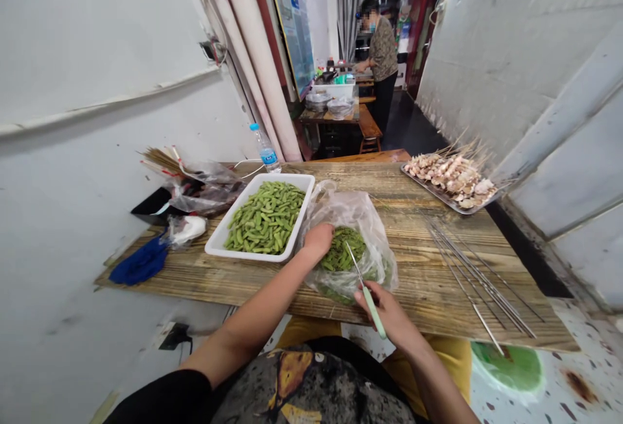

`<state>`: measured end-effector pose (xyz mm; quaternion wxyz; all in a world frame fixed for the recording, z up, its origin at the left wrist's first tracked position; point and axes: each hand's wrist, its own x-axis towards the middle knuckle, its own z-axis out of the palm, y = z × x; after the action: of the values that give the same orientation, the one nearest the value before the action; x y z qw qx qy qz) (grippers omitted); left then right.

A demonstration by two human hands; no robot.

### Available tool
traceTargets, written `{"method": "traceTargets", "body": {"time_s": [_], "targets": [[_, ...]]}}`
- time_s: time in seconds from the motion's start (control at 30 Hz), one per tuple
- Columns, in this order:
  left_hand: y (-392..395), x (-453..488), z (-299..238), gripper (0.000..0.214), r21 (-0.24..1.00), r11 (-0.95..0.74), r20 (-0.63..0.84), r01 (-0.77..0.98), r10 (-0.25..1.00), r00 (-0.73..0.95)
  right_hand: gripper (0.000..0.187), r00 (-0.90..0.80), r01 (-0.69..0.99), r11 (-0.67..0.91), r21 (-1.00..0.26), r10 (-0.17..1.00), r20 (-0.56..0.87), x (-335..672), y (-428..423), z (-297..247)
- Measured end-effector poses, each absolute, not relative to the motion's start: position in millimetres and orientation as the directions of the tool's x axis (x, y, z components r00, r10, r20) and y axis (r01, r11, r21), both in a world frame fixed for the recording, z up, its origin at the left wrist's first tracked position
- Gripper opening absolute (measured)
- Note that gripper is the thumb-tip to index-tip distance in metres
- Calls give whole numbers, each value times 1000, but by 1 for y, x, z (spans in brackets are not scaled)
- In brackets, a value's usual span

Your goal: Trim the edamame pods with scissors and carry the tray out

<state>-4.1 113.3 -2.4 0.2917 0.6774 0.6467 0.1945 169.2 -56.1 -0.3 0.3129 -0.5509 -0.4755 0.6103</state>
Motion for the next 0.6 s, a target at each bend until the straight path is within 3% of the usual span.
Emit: {"method": "traceTargets", "body": {"time_s": [0.3, 0.43, 0.6], "targets": [[115, -6, -3, 9, 694, -108, -146, 712, 947, 286, 48, -165, 112, -340, -934, 920, -355, 172, -53, -2], [96, -9, 0, 21, 833, -35, -197, 552, 914, 354, 47, -131, 182, -317, -931, 931, -342, 171, -50, 0], [85, -13, 2, 13, 920, -4, -175, 392, 892, 418, 46, -133, 230, -298, -926, 933, -334, 169, -48, 3]]}}
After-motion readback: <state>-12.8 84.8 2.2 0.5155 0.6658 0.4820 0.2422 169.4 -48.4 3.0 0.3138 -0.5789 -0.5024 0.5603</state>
